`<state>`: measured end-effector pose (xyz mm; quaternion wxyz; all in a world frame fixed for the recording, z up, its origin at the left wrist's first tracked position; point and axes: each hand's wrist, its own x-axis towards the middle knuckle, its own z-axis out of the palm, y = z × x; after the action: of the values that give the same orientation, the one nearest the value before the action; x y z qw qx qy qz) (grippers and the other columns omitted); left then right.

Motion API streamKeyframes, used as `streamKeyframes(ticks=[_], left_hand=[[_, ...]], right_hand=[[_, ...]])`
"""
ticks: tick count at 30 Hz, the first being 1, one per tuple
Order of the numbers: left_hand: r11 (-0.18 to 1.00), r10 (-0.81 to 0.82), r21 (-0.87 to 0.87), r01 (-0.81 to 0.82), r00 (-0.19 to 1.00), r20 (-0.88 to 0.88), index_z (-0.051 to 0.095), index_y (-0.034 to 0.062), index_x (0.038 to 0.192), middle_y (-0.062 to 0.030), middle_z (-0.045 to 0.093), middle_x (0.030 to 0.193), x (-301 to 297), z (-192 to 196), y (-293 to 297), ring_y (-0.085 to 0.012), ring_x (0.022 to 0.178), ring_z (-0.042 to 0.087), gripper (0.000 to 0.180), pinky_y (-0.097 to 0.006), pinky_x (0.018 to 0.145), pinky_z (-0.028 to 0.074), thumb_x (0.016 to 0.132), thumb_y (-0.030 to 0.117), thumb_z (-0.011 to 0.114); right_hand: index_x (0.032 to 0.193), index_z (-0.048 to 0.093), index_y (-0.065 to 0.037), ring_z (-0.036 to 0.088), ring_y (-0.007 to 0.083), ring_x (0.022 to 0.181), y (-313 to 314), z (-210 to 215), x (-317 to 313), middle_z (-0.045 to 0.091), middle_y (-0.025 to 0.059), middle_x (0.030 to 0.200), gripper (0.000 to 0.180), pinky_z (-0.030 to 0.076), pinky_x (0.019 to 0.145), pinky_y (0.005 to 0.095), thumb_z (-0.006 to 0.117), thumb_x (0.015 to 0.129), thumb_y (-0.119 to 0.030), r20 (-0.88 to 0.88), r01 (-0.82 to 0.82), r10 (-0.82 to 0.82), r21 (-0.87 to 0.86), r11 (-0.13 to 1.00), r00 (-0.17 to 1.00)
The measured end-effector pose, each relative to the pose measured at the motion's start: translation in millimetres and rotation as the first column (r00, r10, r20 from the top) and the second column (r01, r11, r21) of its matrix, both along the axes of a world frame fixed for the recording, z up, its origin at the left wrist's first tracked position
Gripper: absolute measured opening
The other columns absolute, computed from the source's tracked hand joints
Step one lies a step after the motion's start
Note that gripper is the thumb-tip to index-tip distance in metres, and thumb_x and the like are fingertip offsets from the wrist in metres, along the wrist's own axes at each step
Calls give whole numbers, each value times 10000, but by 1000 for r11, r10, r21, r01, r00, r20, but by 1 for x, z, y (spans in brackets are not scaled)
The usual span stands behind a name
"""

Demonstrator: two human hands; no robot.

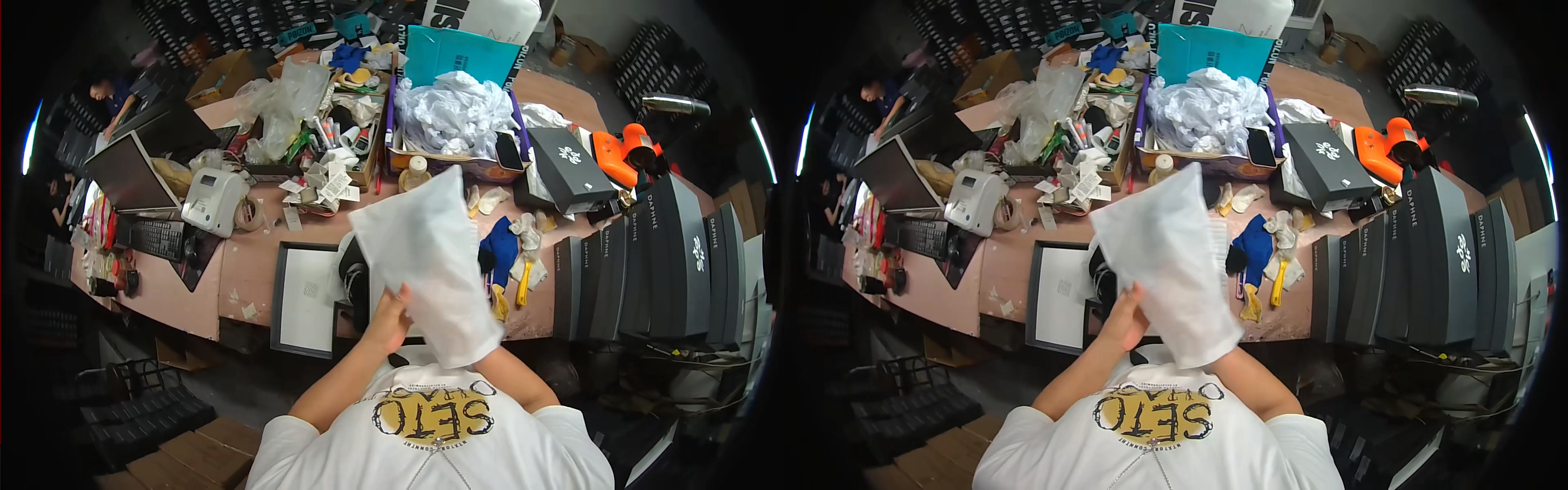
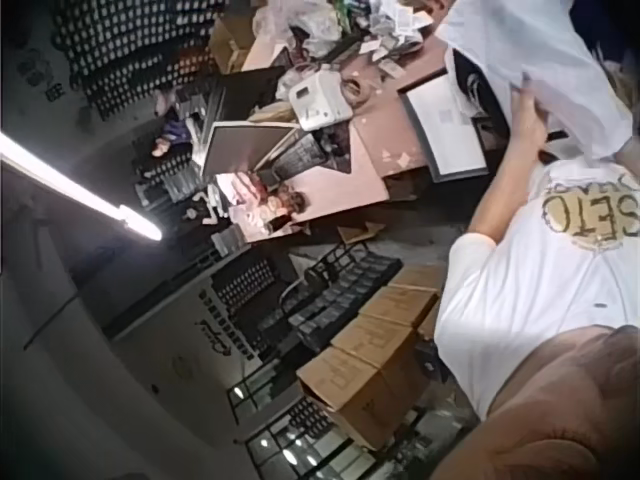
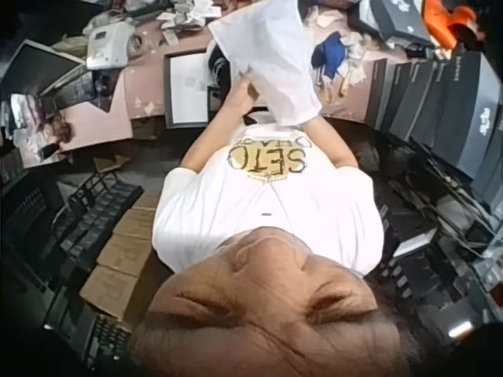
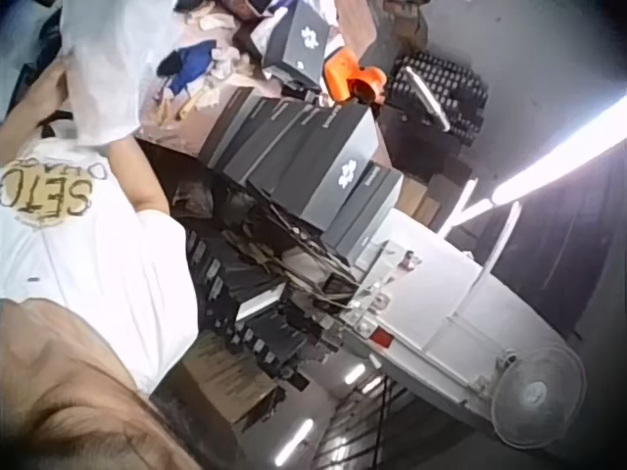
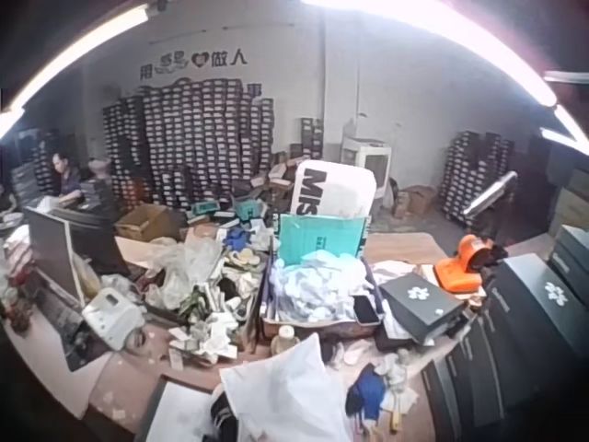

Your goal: Packing heeled shoes into boxes using protective paper and foam inserts.

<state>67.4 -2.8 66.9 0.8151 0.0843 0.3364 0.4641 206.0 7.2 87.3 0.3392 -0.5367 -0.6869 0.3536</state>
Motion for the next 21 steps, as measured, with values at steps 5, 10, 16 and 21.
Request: streamKeyframes(ticks=[5,10,16,21], left_hand=[[950,312,29,-312,933,-179,455,-3,1270,-120,564,1179,-42,-15,33,-237,1019,588,543,-392,899,495,778,50,677],[789,250,473,392,498,-831,518,-70,1178,-169,624,1089,-8,18,11,-291,912,647,441,-380,852,512,814,130,665],[131,145,433,892,415,-898,398,35,1339,-207,648,868,69,22,11,-372,818,638,660,-424,750,507,813,333,664],[33,258,-10,999,-18,-966,587,63,1091,-155,646,719,131,-37,51,-357,689,624,416,-422,627,493,854,405,603]], right_hand=[[1150,552,18,613,226,952,-30,14,-1,619,154,1048,306,485,837,370,530,907,-166,226,-413,418,-71,908,880],[1251,502,-24,592,210,1045,-45,4,36,605,124,1153,360,465,911,353,537,915,-149,-689,197,-518,-492,848,507],[1260,471,-10,602,220,1013,-73,-12,122,602,97,1119,453,490,892,383,516,936,-324,-817,328,-573,-526,785,61],[1312,423,2,575,219,1062,-84,3,163,563,112,1203,497,457,930,372,524,928,-297,-663,491,-668,-481,726,338]])
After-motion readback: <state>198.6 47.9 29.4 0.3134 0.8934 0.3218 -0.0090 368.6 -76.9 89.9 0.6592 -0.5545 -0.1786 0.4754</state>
